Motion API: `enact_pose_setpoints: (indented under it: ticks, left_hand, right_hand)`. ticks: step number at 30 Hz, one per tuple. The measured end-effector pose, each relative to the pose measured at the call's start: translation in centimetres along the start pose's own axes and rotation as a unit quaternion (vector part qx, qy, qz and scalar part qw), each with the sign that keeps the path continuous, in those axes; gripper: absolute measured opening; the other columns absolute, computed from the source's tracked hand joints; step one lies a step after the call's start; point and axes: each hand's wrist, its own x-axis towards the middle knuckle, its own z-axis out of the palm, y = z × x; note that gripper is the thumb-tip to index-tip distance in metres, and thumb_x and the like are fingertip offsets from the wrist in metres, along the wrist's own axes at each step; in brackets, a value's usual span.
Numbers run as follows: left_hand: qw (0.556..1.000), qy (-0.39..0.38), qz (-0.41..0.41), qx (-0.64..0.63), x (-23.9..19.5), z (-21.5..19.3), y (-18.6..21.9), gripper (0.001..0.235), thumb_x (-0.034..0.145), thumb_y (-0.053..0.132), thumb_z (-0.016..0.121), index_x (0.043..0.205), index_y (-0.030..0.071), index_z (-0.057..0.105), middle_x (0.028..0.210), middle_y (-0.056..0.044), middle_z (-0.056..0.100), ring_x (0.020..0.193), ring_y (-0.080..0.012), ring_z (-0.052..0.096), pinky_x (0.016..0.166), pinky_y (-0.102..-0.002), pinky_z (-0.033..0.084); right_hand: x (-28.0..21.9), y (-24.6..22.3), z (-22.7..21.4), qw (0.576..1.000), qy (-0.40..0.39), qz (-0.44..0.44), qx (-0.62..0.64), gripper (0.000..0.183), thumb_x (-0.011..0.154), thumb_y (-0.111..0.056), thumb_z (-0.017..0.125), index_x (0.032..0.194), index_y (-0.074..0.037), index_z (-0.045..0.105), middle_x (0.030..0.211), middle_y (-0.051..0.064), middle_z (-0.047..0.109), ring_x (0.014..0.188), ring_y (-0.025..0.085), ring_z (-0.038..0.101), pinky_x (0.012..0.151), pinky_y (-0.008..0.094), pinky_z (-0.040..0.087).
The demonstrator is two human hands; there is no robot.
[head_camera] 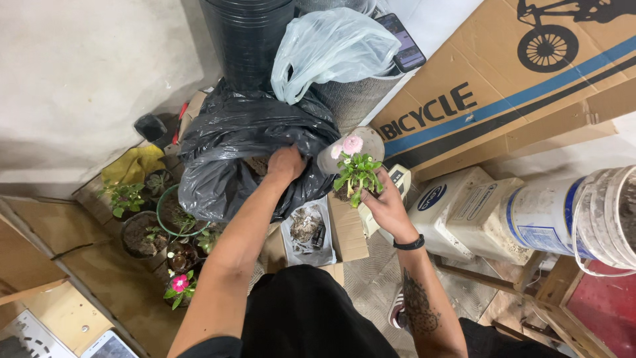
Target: The person removes a flowering plant from a black plastic pot, places it aside, and fills the empty pot with soil using a plastic scoop. The person then places the plant back into the pot and continues to add soil around it.
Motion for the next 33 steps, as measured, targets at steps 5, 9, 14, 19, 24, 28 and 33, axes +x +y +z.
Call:
enact_pose_setpoints:
  ticks: [5,9,14,19,24,28,33]
  left_hand:
    - [0.991,-0.036,-0.014,-0.127,0.7,-0.4,2.1,0.089,0.121,0.07,0.047,0.186,0.008,0.044,0.164,-0.028,0.075,0.155,-0.0466,0.07,0.128,-0.064,0.061]
    - [0.975,-0.094,-0.02,-0.199,0.2,-2.3,3.7,0.111,0.117,0.082,0.048,0.194,0.006,0.025,0.191,-0.029,0.046,0.179,-0.0446,0.043,0.15,-0.061,0.035]
    - [0.86,-0.102,-0.027,-0.499,0.2,-1.4,4.6,0.1,0.122,0.045,0.066,0.194,0.005,0.009,0.147,-0.036,0.076,0.112,-0.0498,0.089,0.102,-0.065,0.076]
    - [0.842,-0.076,-0.007,-0.534,-2.6,-4.3,6.6,0.098,0.118,0.042,0.068,0.193,0.011,0.012,0.145,-0.029,0.076,0.111,-0.0471,0.089,0.102,-0.066,0.075]
    - [0.874,-0.16,-0.081,-0.451,-6.4,-5.2,7.5,0.107,0.118,0.075,0.054,0.192,0.001,0.029,0.192,-0.035,0.039,0.146,-0.0501,0.076,0.116,-0.053,0.068]
    - [0.896,-0.191,-0.098,-0.39,-4.7,-2.5,6.7,0.117,0.113,0.087,0.047,0.193,0.004,0.028,0.184,-0.034,0.05,0.137,-0.0403,0.081,0.107,-0.038,0.07]
    - [0.879,-0.078,0.024,-0.47,1.4,0.9,4.0,0.09,0.124,0.073,0.059,0.186,0.008,0.051,0.18,-0.035,0.057,0.147,-0.0503,0.074,0.123,-0.064,0.064]
  right_hand:
    - [-0.8,-1.5,-1.3,1.0,-0.006,-0.003,-0.029,0.04,0.115,-0.018,0.085,0.144,0.005,0.07,0.12,0.021,0.082,0.117,0.025,0.072,0.104,0.055,0.068]
    - [-0.9,-2.3,-1.9,1.0,-0.017,-0.003,-0.024,0.04,0.112,-0.014,0.088,0.145,0.003,0.072,0.122,0.018,0.084,0.119,0.023,0.073,0.105,0.054,0.068]
    - [-0.7,0.2,-5.0,0.998,-0.057,-0.017,-0.032,0.054,0.114,-0.014,0.083,0.162,0.003,0.065,0.144,0.023,0.082,0.135,0.032,0.075,0.118,0.065,0.061]
    - [-1.5,0.2,-7.5,0.998,-0.054,-0.019,-0.026,0.057,0.113,-0.005,0.08,0.168,0.002,0.063,0.15,0.023,0.082,0.141,0.032,0.073,0.122,0.067,0.057]
    - [-1.6,-1.3,-9.5,0.996,-0.082,-0.015,-0.03,0.064,0.114,-0.009,0.077,0.174,0.002,0.057,0.16,0.022,0.077,0.153,0.035,0.069,0.128,0.066,0.053]
    - [-1.9,0.6,-11.2,0.995,-0.089,-0.023,-0.036,0.068,0.115,-0.007,0.076,0.177,0.005,0.052,0.163,0.026,0.074,0.153,0.041,0.068,0.128,0.07,0.052]
    - [-3.4,0.0,-10.2,0.995,-0.08,-0.024,-0.048,0.065,0.115,-0.004,0.075,0.175,0.008,0.052,0.163,0.028,0.072,0.157,0.043,0.064,0.127,0.072,0.051]
